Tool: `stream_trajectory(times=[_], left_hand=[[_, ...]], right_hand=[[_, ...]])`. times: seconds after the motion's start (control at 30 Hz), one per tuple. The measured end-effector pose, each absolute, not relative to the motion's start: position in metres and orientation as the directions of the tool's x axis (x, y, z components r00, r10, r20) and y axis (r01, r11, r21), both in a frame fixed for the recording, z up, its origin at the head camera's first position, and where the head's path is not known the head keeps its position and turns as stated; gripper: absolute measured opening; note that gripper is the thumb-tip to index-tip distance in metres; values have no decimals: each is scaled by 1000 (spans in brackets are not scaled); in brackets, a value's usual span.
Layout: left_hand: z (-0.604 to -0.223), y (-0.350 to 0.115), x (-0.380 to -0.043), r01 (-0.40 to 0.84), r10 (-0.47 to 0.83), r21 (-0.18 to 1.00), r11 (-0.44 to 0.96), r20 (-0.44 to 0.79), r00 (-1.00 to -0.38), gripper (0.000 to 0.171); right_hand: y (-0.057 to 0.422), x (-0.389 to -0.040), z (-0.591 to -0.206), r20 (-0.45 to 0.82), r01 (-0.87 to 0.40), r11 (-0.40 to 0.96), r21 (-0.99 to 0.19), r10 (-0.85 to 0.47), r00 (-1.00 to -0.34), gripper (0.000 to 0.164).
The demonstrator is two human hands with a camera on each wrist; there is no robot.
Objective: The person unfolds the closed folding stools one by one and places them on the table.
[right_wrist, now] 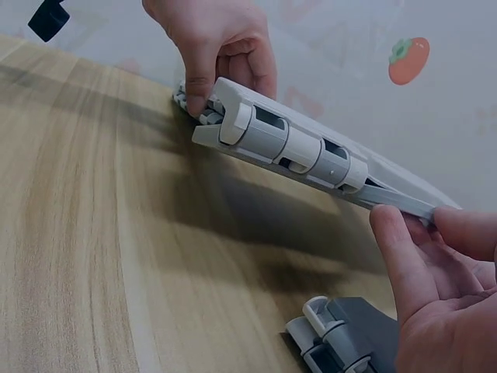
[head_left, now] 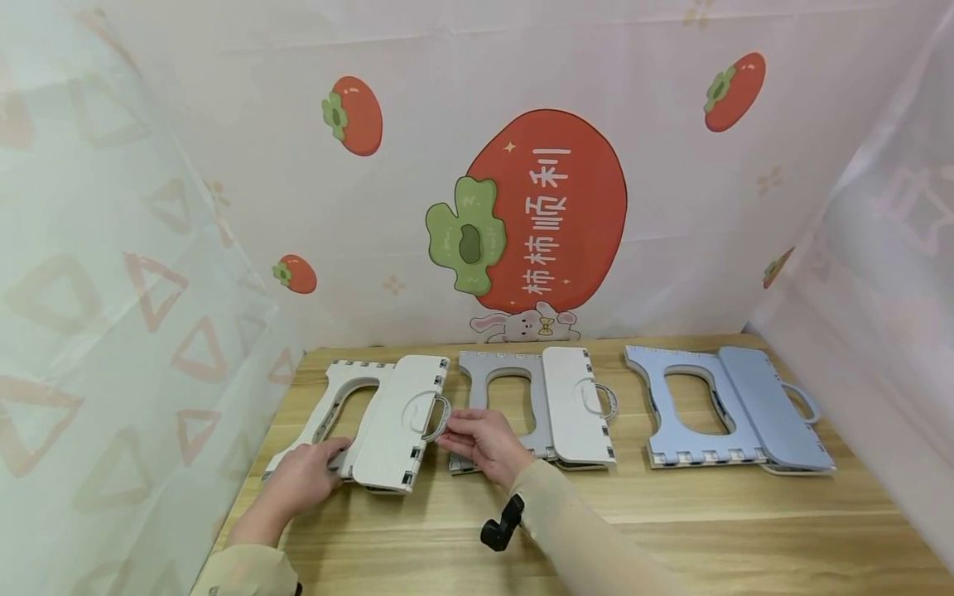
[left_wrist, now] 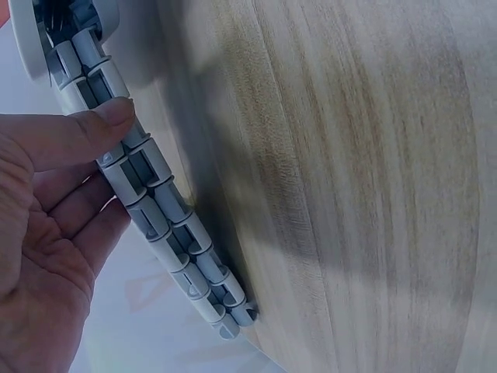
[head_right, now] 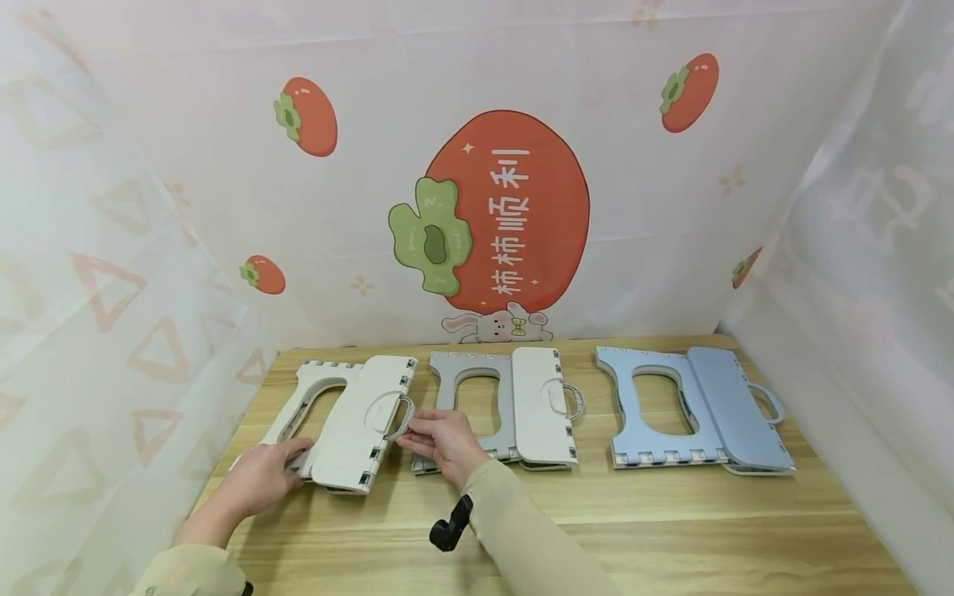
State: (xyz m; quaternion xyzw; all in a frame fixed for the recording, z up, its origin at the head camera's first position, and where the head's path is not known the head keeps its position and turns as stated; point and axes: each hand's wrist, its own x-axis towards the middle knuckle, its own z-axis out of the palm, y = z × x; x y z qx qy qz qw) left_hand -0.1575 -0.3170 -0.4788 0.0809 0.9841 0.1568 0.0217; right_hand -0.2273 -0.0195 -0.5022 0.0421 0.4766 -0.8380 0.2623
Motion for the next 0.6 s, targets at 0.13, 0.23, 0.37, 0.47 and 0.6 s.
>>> stream_trajectory(times=[0.13,0.23,0.37,0.47,0.6], left_hand=[[-478,-317,-156,157,172,317,935,-20,-985,48],[-477,-318,-156,161,176,320,934,-18,-984,49],[-477,-319,-156,164,177,319,933,-11,-984,50],[-477,-320,-156,179,187,313,933,4,-982,51],[-477,-319,-155,191,194,306,933,21,-981,51]], right_hand=[[-20,-227,-502,-318,478,-409,-777,-400,-860,32],[-20,-226,-501,-317,477,-410,-777,-400,-860,33],[-20,-225,-498,-327,485,-412,-772,-397,-858,34],[-20,-226,-497,-333,489,-419,-765,-392,-857,35],[-19,-227,-495,-327,481,-420,-769,-388,-862,37]])
